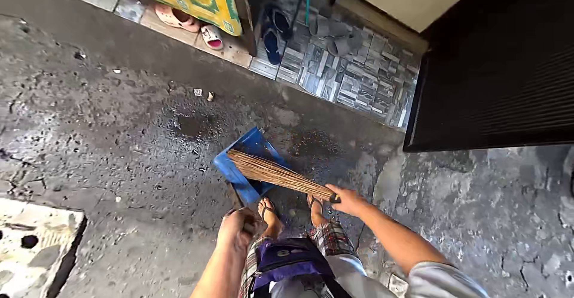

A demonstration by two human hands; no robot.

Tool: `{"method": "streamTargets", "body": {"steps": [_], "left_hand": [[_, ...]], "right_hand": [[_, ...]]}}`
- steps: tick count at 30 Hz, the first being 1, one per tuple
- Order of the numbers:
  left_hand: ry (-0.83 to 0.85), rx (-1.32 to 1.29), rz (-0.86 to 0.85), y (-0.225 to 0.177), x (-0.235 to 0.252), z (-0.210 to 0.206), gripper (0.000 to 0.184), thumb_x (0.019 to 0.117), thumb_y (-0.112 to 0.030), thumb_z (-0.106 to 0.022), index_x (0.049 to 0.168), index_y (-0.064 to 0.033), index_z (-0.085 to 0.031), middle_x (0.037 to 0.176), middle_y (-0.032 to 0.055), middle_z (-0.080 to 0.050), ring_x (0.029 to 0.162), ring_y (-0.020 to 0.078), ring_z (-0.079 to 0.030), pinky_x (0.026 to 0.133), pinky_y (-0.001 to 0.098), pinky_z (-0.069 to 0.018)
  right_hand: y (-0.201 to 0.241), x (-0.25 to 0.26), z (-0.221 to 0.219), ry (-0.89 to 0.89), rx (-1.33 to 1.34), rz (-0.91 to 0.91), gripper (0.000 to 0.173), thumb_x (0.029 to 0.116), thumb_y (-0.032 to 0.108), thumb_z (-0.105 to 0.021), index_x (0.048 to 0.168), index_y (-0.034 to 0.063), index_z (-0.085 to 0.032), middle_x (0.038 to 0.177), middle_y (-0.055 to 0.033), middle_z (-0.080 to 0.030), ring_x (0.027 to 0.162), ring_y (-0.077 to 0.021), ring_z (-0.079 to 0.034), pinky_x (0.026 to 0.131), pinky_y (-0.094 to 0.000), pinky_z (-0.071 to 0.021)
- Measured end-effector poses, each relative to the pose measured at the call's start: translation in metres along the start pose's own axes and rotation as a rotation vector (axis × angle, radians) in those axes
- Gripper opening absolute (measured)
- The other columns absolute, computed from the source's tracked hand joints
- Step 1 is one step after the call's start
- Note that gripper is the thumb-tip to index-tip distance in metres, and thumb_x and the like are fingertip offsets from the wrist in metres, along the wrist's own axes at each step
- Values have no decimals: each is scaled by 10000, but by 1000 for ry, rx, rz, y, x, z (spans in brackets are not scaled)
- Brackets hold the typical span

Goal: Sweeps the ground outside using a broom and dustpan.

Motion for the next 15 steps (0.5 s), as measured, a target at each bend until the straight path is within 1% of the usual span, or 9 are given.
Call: {"method": "streamTargets", "body": {"steps": [1,3,5,8,10,11,12,13,15], "left_hand": [[22,-19,14,-4,7,28,258,894,36,-550,1129,-49,-484,665,89,-511,436,152,-489,378,294,-453],[57,-94,49,-8,17,81,359,907,45,-518,1240,-76,-461,667,73,-499,423,131,-483,355,267,-441],[72,-184,78,-10,19,123,385,914,56,-484,1259,-110,-446,660,56,-490,418,113,-487,344,241,-434],[56,-272,97,-13,8,166,357,907,63,-460,1217,-113,-452,644,46,-488,420,105,-498,353,232,-447],[22,-318,89,-22,4,183,312,908,59,-460,1177,-99,-456,637,49,-488,418,106,-504,351,233,-455],[-5,-333,84,-26,5,189,287,910,53,-460,1157,-93,-455,642,52,-485,420,107,-500,353,234,-454],[-38,-345,79,-31,7,192,268,911,47,-463,1141,-90,-452,646,55,-484,424,113,-496,359,238,-454],[-72,-353,74,-35,10,194,255,911,40,-470,1130,-89,-450,652,58,-487,430,115,-499,365,240,-457],[-143,-359,57,-45,19,192,249,900,38,-489,1116,-81,-455,669,68,-494,440,125,-499,375,252,-463]], "right_hand": [[-6,-16,4,-10,32,-19,830,914,336,-755,1616,366,-313,1428,-177,-603,1285,-414,-592,1071,-659,-446],[-25,-35,8,-98,162,-70,826,903,308,-774,1609,308,-344,1396,-187,-619,1257,-391,-614,1069,-625,-468],[-37,-38,7,-191,367,-170,813,925,274,-754,1617,241,-330,1399,-223,-596,1214,-381,-632,1026,-596,-504],[-23,-11,4,-291,695,-324,764,999,276,-661,1633,159,-249,1381,-268,-559,998,-387,-683,793,-570,-590],[11,28,6,-345,913,-384,654,1042,301,-599,1594,149,-282,1257,-239,-578,800,-314,-672,649,-473,-594],[30,47,4,-354,977,-401,608,1053,320,-579,1570,145,-311,1181,-224,-583,738,-288,-651,616,-443,-580],[50,65,-1,-335,978,-403,587,1054,333,-572,1554,140,-334,1160,-229,-588,737,-293,-647,625,-446,-577],[70,81,-9,-280,906,-384,590,1043,335,-585,1549,136,-355,1191,-247,-604,796,-324,-669,674,-476,-588],[118,98,-30,-110,627,-268,626,995,263,-653,1540,112,-382,1257,-273,-613,975,-377,-681,821,-550,-582]]}}
Point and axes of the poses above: each hand's wrist, its own x-axis towards the middle knuckle, its own z-axis out of the back of the hand, y = z × x, the point moved 3 cm from there along x, towards the middle knuckle
